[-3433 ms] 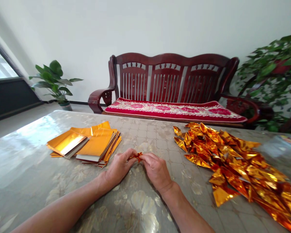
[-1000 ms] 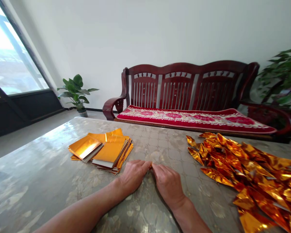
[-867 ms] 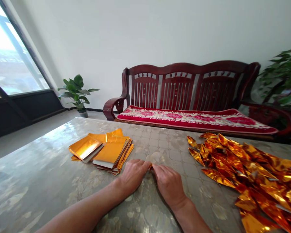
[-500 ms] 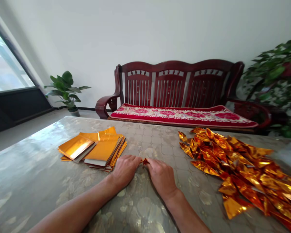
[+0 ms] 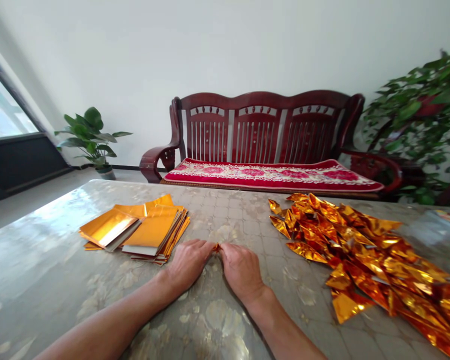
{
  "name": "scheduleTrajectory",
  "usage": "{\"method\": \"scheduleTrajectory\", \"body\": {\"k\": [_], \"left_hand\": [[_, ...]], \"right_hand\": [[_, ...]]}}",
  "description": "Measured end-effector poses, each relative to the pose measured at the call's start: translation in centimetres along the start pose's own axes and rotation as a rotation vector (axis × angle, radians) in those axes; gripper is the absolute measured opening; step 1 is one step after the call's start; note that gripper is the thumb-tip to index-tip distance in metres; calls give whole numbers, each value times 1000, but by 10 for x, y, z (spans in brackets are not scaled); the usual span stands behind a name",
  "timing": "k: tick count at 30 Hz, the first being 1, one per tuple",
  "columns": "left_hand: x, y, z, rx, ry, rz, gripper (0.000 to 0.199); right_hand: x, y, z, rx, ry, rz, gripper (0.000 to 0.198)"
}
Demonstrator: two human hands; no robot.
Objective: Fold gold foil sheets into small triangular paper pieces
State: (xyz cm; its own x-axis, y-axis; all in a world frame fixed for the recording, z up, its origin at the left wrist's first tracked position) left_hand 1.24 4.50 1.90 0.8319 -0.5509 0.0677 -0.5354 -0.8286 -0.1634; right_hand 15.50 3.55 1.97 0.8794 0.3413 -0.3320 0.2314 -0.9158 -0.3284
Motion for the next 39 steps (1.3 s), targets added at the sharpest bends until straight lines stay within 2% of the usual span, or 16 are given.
{"method": "scheduleTrajectory", "body": {"k": [6,13,20,25,31,34,39], "left_hand": [[3,0,4,3,23,29,17],[-1,-2,10,-21,57,-9,23],[-2,1,12,1,108,-27,23],[-2,1,6,11,178,-20,22],[-4,-2,2,32,299,6,28],[-8,-2,1,21,267,-17,32],[-12,-2,-2,-32,113,-63,19]], "right_hand": [[-4,1,1,-5,6,0,26],[-9,1,1,24,28,8,25],[-10,2,1,63,-99,-2,27],[-4,2,1,39,-156,1,28],[5,-5,-3,3,-49,16,27],[6,-6,-4,-25,20,1,28],[6,-6,-4,-40,26,-30,35]]}}
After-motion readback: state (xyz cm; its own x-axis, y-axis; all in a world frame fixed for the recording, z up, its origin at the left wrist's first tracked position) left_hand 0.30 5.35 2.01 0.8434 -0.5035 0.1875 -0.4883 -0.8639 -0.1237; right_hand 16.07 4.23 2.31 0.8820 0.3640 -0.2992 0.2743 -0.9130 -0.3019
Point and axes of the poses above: each hand's wrist, its own y-axis away from the middle knuckle, its own z-axis out of the palm, x = y × z, the point moved 4 cm from there along -y, towards the middle knuckle, and after that the axes turned 4 degrees about z, right-handed, at the moved point
